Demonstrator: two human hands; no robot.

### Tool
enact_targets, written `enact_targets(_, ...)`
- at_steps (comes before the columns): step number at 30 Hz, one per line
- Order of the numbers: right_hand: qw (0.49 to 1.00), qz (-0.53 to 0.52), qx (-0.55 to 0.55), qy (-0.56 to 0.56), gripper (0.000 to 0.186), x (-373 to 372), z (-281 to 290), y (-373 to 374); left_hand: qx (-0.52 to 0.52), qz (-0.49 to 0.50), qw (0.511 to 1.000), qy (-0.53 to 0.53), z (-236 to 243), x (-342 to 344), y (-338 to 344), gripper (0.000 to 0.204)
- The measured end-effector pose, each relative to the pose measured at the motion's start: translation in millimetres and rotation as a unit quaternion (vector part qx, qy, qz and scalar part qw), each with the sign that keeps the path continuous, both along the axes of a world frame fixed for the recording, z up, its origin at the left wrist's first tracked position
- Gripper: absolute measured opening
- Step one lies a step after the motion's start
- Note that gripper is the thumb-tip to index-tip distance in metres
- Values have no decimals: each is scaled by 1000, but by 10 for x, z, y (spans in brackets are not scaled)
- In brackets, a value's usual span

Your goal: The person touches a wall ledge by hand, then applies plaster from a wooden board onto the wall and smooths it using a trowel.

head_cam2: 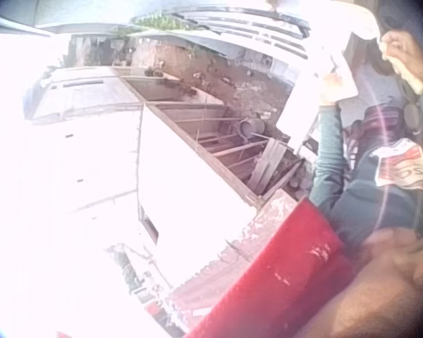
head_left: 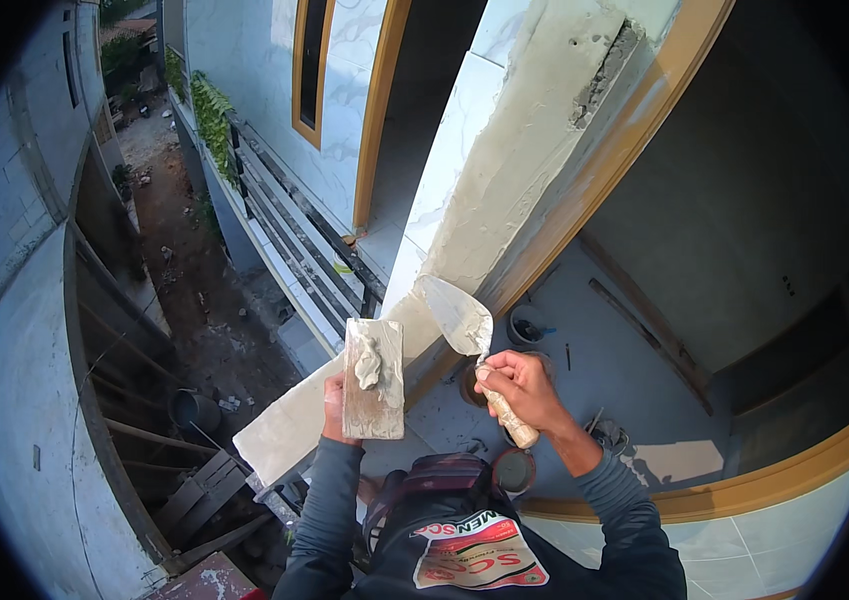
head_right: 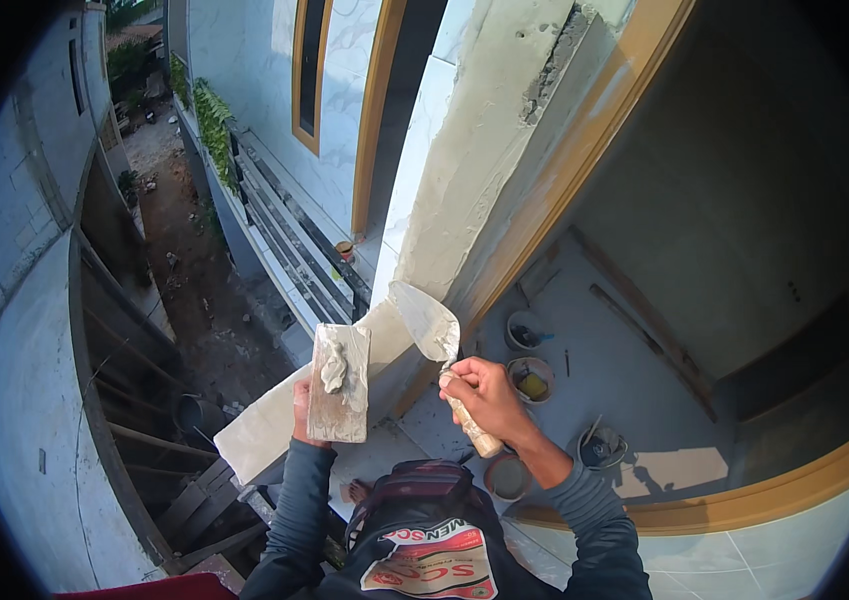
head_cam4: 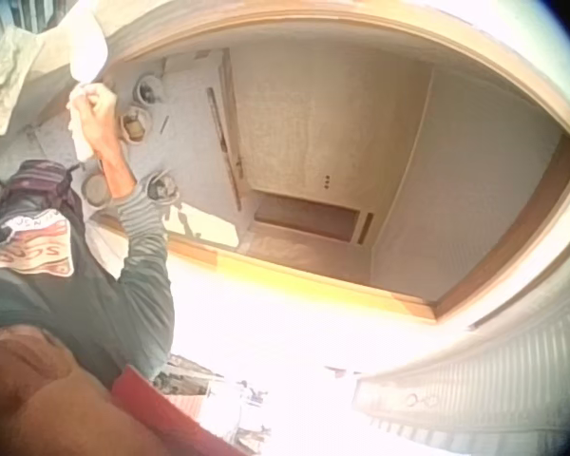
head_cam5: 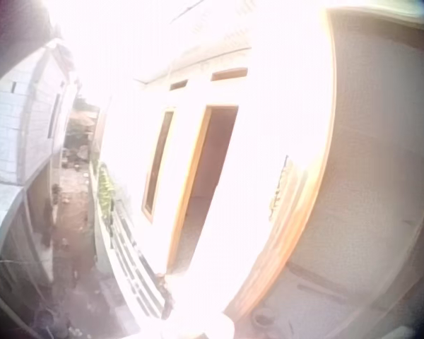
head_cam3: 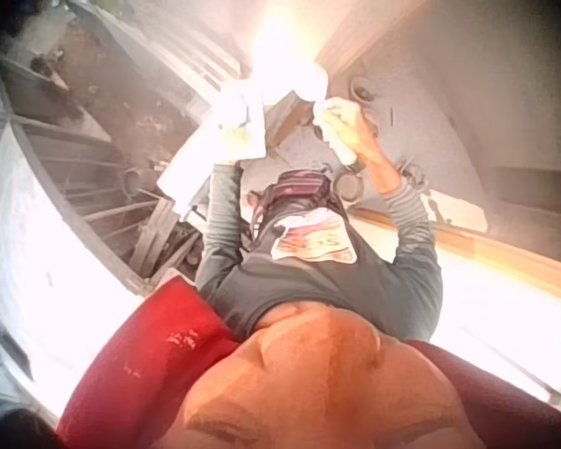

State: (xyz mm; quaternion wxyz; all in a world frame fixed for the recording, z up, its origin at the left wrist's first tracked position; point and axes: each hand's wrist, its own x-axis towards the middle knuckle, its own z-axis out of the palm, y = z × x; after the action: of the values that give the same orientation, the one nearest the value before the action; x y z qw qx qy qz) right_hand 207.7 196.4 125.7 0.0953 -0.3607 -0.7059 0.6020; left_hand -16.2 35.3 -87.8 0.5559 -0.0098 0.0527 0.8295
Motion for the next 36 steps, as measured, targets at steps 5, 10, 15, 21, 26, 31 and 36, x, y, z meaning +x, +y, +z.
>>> enact_targets(5,987,-50,25,148,26,115,699,-152,7,4,1000,21,8,39,33,60)
enact_targets(10,949,-81,141,268,27,180,1595,-265,-28,9,999,39,4,34,90,58)
enact_targets(15,927,-92,248,265,27,14,1753,-26,-34,6,999,40,-3,26,156,59)
enact_targets(21,985,-61,139,85,24,176,1399,60,62,2,998,-2,139,67,73,63)
enact_targets(26,948,-89,258,164,25,235,1861,34,51,6,999,16,205,-13,58,63)
enact_targets(31,922,-57,276,264,27,177,2424,-10,43,-5,999,31,218,6,91,63)
enact_targets(36,966,-61,182,172,27,132,1926,59,51,-17,998,8,255,94,66,63)
